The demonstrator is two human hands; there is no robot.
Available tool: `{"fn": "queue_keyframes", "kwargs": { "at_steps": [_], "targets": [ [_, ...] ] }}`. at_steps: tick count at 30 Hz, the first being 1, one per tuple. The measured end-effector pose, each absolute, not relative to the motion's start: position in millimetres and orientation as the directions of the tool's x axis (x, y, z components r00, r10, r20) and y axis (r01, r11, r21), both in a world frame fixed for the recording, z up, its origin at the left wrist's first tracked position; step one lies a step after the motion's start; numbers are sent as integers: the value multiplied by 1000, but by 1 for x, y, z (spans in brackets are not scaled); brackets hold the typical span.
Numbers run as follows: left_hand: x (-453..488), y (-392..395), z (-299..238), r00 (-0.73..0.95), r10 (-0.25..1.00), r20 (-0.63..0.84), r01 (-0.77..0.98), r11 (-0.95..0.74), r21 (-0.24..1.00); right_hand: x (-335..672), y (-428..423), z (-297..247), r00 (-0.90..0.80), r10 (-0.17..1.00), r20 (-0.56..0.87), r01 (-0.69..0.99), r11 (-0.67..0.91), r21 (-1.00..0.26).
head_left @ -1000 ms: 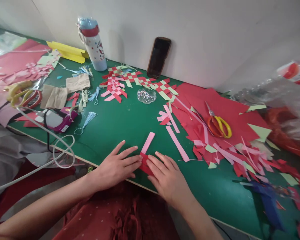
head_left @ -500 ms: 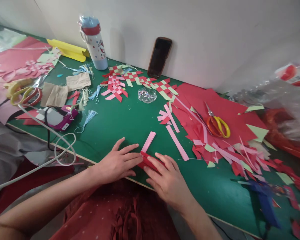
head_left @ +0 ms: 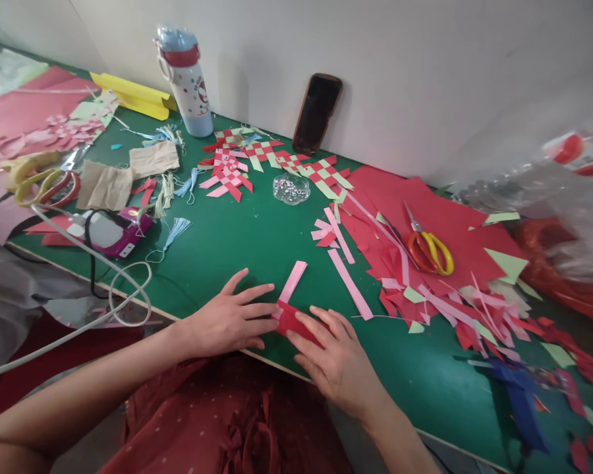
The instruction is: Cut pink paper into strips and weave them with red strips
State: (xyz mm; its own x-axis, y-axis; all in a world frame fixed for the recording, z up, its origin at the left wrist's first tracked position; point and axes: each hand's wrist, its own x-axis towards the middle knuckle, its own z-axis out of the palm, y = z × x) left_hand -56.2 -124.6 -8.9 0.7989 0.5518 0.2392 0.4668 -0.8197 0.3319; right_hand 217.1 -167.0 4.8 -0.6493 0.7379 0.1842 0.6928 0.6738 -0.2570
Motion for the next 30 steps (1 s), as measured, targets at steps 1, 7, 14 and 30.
{"fn": "queue_keyframes", "kwargs": {
  "at_steps": [1,7,14,30],
  "targets": [
    [-56,-124,-8,804,542,245,460,-828,321,217,-167,5,-648,739,183,693,672,-259],
    [-54,-119,0,843,492,216,426,-857,289,219,-166,5,-646,740,188,691,672,-268],
    [-53,-112,-2,886,412,213,354,-897,265,221,-166,2,-663,731,161,686,679,-261],
    [-56,-111,-1,896,414,162,386,-905,179,265,-180,18,-540,823,177,777,568,-272]
  ]
}}
